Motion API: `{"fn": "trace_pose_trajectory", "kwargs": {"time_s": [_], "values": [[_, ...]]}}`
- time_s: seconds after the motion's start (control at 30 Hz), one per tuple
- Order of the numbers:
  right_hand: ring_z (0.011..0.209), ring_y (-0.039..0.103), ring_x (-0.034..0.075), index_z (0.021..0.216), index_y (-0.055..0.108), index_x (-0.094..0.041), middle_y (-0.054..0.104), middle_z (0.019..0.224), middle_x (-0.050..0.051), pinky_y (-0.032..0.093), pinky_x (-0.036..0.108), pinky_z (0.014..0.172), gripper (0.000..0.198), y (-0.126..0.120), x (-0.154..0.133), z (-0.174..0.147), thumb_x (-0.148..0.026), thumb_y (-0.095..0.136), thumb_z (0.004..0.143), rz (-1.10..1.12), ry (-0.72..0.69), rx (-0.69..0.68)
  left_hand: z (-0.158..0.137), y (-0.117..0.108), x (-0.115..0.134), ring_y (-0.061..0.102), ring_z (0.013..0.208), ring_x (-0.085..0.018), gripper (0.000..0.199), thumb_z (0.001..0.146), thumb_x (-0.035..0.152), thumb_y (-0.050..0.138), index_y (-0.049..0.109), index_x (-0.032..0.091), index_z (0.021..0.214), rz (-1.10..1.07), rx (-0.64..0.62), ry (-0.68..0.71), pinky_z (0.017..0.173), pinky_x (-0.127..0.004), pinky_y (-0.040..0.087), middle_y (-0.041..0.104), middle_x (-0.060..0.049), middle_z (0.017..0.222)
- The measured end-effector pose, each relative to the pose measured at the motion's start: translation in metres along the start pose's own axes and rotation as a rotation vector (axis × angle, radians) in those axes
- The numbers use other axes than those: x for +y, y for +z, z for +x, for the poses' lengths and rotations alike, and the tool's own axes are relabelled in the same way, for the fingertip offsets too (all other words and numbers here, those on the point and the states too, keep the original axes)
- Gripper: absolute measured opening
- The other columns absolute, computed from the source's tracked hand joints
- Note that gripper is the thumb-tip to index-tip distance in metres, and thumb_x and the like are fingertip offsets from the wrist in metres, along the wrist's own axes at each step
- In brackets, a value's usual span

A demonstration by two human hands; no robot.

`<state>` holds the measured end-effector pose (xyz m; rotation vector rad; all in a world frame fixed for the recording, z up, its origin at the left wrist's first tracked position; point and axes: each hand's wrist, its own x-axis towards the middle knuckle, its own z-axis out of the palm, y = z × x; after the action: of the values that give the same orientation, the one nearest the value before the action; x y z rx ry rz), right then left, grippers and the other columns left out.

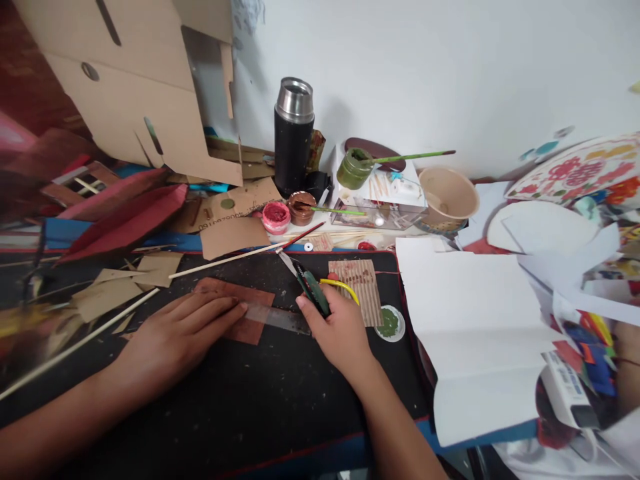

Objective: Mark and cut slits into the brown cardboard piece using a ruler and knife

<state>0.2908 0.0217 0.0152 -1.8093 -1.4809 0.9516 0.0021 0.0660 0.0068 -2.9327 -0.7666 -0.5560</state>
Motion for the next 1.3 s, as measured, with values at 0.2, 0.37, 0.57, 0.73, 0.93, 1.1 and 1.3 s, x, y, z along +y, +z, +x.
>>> {"fn": "trace_pose_trajectory", "kwargs": {"time_s": [0.2,0.37,0.57,0.73,0.93,1.1,1.3], "values": [[0.051,0.061,0.017,0.110,0.074,-0.023,0.066,0.069,-0.001,0.048,0.028,0.050,0.033,-0.006,-0.006,0.005,-0.052,0.063,0.099,0.006,0.027,-0.143,0.003,-0.001,0.000,0.066,0.107,-0.026,0.036,0.103,0.012,0.042,0.070,0.012,0.124,-0.021,0.010,-0.006,0.090,-0.039,0.054,0.076,-0.011,0.111],[0.047,0.061,0.016,0.106,0.070,-0.023,0.059,0.064,-0.004,0.047,0.027,0.049,0.031,-0.010,-0.009,0.006,-0.052,0.060,0.100,-0.004,0.039,-0.213,0.003,0.000,0.000,0.066,0.102,-0.026,0.034,0.104,0.013,0.042,0.071,0.013,0.121,-0.023,0.024,-0.010,0.091,-0.040,0.056,0.076,-0.010,0.107],[0.049,0.062,0.017,0.109,0.070,-0.023,0.059,0.062,-0.004,0.047,0.027,0.051,0.031,-0.009,-0.010,0.005,-0.051,0.060,0.101,-0.081,0.036,-0.220,-0.001,0.005,-0.001,0.066,0.103,-0.025,0.035,0.103,0.012,0.044,0.070,0.014,0.125,-0.029,0.053,-0.006,0.086,-0.037,0.057,0.075,-0.011,0.111],[0.048,0.060,0.016,0.114,0.074,-0.023,0.064,0.067,-0.002,0.046,0.027,0.050,0.034,-0.006,-0.008,0.004,-0.051,0.062,0.100,-0.091,0.036,-0.162,-0.002,0.006,-0.001,0.067,0.103,-0.025,0.034,0.103,0.012,0.044,0.070,0.012,0.125,-0.025,0.066,0.004,0.087,-0.038,0.058,0.076,-0.012,0.110],[0.045,0.059,0.015,0.113,0.074,-0.022,0.066,0.069,-0.002,0.046,0.027,0.048,0.035,-0.003,-0.010,0.002,-0.052,0.061,0.102,-0.049,0.047,-0.126,-0.001,0.004,-0.001,0.068,0.104,-0.026,0.033,0.102,0.012,0.047,0.070,0.012,0.127,-0.032,0.038,-0.006,0.085,-0.039,0.059,0.076,-0.012,0.111],[0.046,0.059,0.016,0.112,0.073,-0.022,0.065,0.067,-0.002,0.046,0.027,0.048,0.034,-0.003,-0.011,0.002,-0.051,0.060,0.102,-0.048,0.042,-0.127,0.001,0.002,0.001,0.068,0.101,-0.026,0.035,0.101,0.011,0.046,0.071,0.014,0.126,-0.001,0.020,0.004,0.082,-0.039,0.059,0.077,-0.011,0.110],[0.049,0.062,0.016,0.108,0.069,-0.022,0.060,0.062,-0.005,0.047,0.027,0.052,0.029,-0.011,-0.015,0.003,-0.049,0.060,0.102,-0.097,0.029,-0.217,0.004,-0.001,0.003,0.068,0.099,-0.026,0.033,0.102,0.013,0.045,0.072,0.015,0.122,0.029,0.005,0.001,0.081,-0.038,0.059,0.077,-0.010,0.107]]}}
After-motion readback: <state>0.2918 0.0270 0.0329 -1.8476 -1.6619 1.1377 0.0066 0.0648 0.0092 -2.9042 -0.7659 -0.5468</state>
